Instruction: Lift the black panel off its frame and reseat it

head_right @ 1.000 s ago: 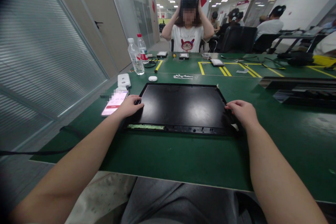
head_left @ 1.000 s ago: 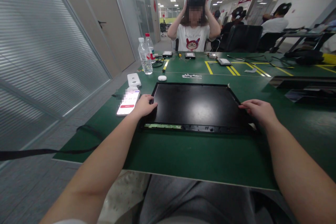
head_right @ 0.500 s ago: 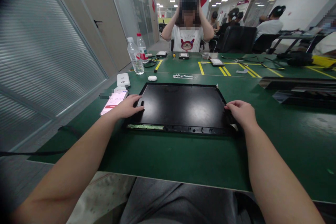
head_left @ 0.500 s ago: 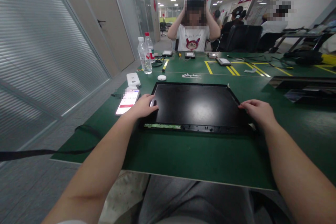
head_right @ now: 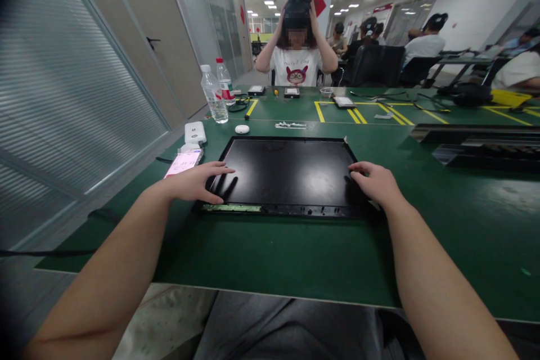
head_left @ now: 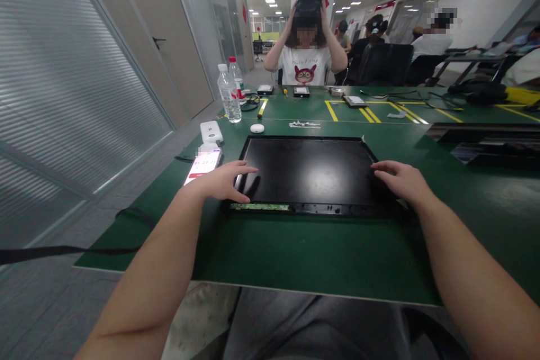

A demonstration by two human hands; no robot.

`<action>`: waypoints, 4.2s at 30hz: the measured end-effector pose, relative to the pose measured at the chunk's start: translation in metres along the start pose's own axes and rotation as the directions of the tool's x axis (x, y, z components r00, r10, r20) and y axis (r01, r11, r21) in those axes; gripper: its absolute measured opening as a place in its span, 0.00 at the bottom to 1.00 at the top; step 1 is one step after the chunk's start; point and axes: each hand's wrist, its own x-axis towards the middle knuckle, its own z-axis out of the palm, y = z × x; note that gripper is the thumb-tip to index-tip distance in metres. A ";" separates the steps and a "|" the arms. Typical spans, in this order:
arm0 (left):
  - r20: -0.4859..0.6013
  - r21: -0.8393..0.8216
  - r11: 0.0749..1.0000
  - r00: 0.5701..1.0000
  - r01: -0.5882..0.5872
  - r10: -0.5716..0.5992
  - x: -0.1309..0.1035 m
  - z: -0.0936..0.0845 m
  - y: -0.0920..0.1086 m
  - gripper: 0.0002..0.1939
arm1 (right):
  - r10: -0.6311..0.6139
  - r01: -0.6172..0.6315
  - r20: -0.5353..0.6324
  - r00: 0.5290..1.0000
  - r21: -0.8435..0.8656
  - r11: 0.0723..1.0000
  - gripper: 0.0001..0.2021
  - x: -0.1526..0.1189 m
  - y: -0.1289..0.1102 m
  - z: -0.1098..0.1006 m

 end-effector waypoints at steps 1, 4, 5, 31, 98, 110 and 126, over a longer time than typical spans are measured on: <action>0.001 -0.001 1.000 1.000 -0.003 0.003 0.000 0.000 -0.001 0.52 | 0.005 -0.005 0.016 1.000 -0.007 1.000 0.10 0.000 0.000 0.000; -0.006 -0.004 1.000 1.000 -0.013 0.013 0.001 -0.001 -0.001 0.53 | 0.021 -0.020 0.055 0.998 -0.016 1.000 0.09 0.001 0.000 0.001; -0.012 -0.005 1.000 1.000 -0.020 0.020 0.001 -0.001 0.000 0.53 | 0.024 -0.023 0.061 0.998 -0.016 1.000 0.09 0.001 0.000 0.001; -0.092 0.072 0.997 0.995 -0.019 0.026 -0.003 -0.005 0.010 0.43 | 0.056 -0.054 0.045 0.997 -0.035 0.998 0.08 -0.002 -0.007 0.001; -0.398 -0.595 0.794 0.812 0.125 -0.427 0.030 0.021 -0.006 0.18 | 0.201 -0.204 -0.058 0.978 -0.051 0.978 0.15 0.014 0.032 0.010; -0.069 -0.977 0.198 0.770 0.076 -0.635 0.035 0.017 0.005 0.23 | 0.214 -0.217 -0.063 0.975 -0.048 0.975 0.15 0.018 0.039 0.012; 0.009 -1.000 -0.005 0.814 0.007 -0.581 0.031 0.017 0.019 0.40 | 0.224 -0.229 -0.045 0.973 -0.133 0.964 0.15 0.020 0.042 0.008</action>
